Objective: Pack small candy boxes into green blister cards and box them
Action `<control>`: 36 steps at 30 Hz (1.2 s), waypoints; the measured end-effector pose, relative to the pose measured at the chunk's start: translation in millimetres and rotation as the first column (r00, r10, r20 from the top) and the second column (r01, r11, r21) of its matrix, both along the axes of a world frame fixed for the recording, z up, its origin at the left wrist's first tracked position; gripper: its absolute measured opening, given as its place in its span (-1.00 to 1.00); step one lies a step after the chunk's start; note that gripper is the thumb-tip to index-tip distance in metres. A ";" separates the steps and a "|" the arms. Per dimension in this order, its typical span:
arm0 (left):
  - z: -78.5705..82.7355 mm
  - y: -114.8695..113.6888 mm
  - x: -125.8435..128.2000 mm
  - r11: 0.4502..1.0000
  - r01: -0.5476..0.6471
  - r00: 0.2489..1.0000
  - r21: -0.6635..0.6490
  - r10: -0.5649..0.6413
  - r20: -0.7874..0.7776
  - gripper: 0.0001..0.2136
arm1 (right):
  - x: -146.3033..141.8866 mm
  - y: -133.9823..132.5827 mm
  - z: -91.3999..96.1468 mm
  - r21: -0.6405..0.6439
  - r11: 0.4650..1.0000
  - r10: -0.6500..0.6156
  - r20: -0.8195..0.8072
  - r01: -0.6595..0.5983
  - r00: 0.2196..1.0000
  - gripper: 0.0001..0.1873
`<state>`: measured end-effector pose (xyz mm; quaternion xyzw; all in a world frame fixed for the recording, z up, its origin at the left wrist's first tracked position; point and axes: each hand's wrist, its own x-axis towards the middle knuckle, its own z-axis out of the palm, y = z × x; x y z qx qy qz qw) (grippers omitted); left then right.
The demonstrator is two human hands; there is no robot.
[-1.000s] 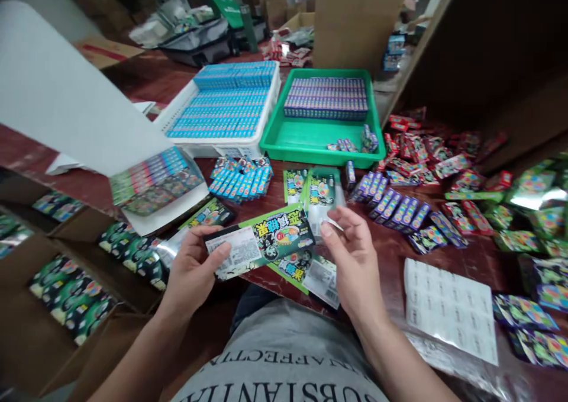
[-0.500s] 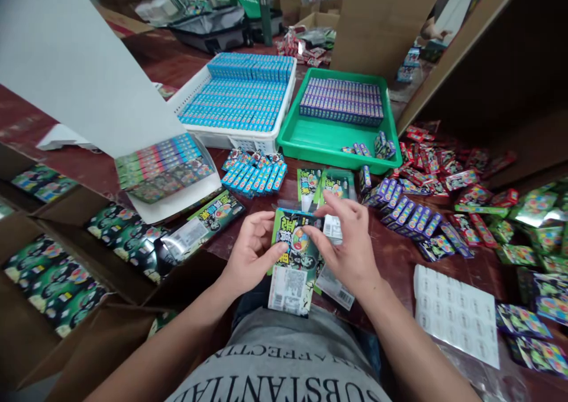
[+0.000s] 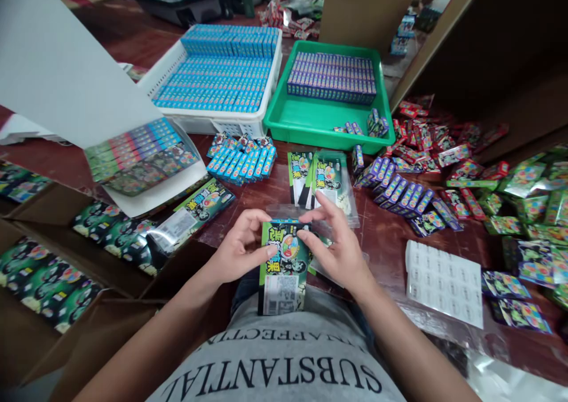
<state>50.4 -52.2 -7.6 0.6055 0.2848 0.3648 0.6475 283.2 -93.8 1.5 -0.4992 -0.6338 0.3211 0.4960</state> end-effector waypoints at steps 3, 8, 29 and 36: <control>4.7 6.2 1.2 0.991 -0.102 0.994 0.092 0.104 -0.013 -0.89 | -7.9 2.4 -4.5 -0.107 0.990 0.075 -0.119 -0.088 0.990 -0.27; 2.4 7.0 4.3 0.947 -0.313 0.949 0.068 0.315 -0.020 -0.90 | -15.0 3.7 -2.7 -0.123 0.992 0.006 -0.202 -0.031 0.979 -0.09; 26.2 11.9 -13.8 0.987 -0.089 0.994 -0.135 0.079 -0.078 -0.83 | -14.5 9.3 42.7 -0.321 0.940 0.036 -0.232 -0.112 0.972 -0.36; 21.1 6.4 -9.3 0.990 -0.132 0.989 -0.049 0.128 -0.069 -0.88 | -6.5 26.9 66.7 -0.205 0.932 0.337 0.183 -0.299 0.924 -0.91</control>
